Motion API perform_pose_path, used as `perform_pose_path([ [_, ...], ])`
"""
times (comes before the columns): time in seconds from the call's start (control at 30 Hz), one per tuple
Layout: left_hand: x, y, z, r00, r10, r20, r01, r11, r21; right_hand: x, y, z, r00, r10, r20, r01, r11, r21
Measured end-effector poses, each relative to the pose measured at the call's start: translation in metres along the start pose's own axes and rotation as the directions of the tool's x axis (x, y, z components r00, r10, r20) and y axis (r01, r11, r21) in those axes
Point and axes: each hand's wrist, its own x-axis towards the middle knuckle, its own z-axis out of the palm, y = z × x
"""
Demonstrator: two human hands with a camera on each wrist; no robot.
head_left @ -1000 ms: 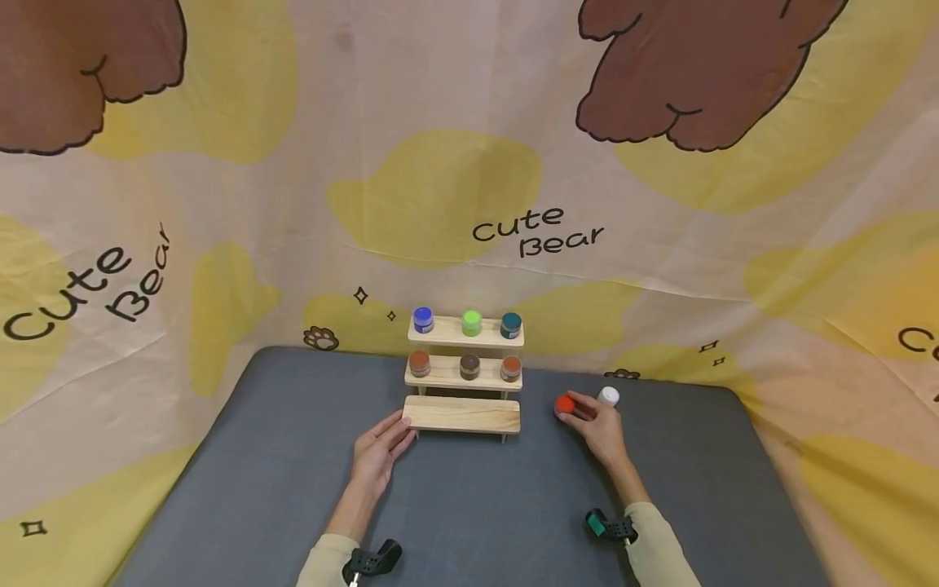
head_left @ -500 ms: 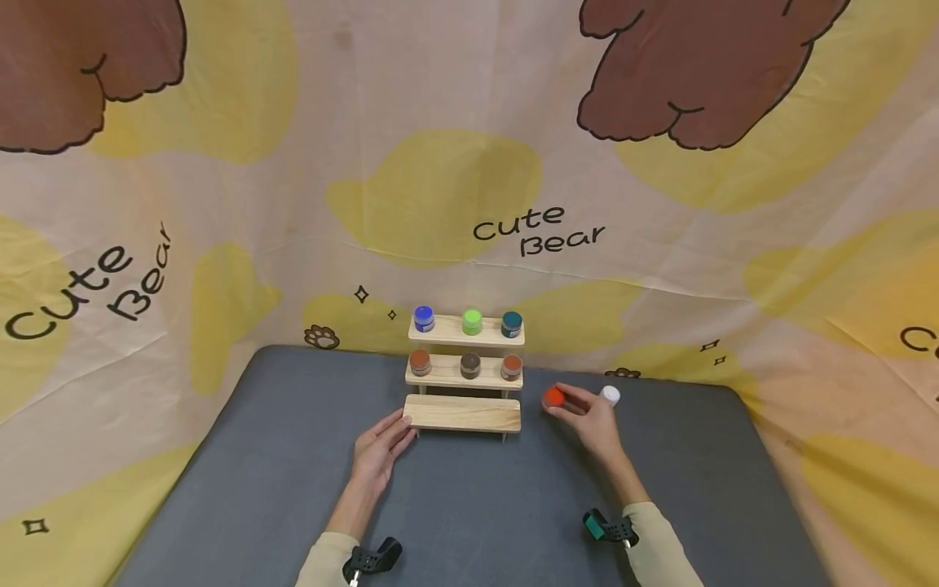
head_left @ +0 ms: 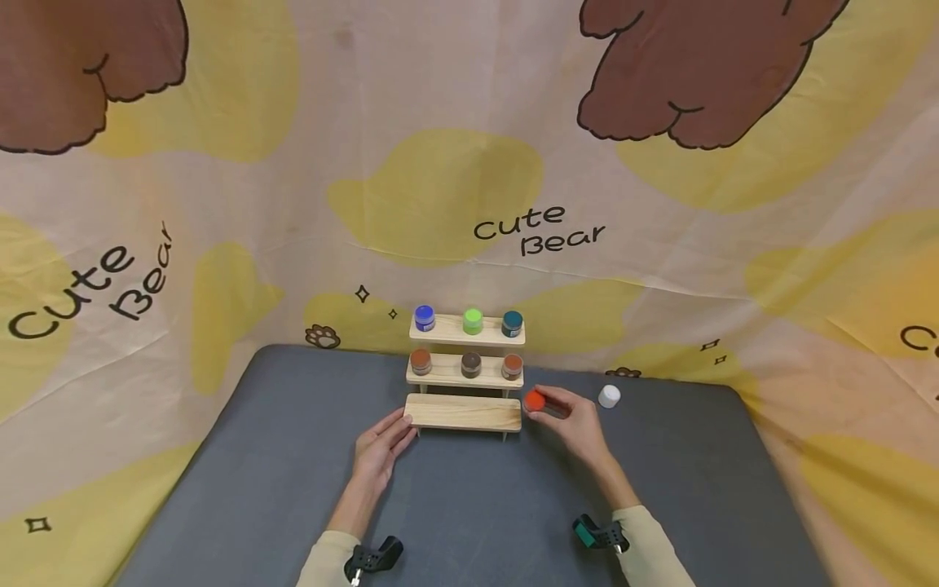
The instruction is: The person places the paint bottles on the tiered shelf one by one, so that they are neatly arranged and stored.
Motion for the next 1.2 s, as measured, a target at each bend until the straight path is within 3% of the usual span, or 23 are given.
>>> perform_pose_path([
  [0.33, -0.001, -0.001, -0.003, 1.0, -0.001, -0.012, 0.001, 1.0, -0.006, 0.004, -0.012, 0.016, 0.998, -0.037, 0.051, 0.036, 0.999, 0.016],
  [0.57, 0.001, 0.0, -0.004, 1.0, -0.001, -0.002, 0.001, 1.0, -0.004, -0.001, -0.041, 0.034, 0.993, -0.096, 0.072, 0.09, 0.992, 0.083],
  [0.8, -0.002, -0.001, -0.003, 1.0, -0.006, -0.013, 0.006, 1.0, 0.009, 0.0, -0.022, 0.057, 0.997, -0.03, 0.068, 0.03, 1.0, 0.007],
  [1.2, -0.001, -0.003, 0.0, 0.999, 0.008, -0.032, -0.008, 1.0, -0.011, 0.004, -0.017, 0.079, 0.994, -0.066, 0.082, 0.071, 0.996, -0.049],
])
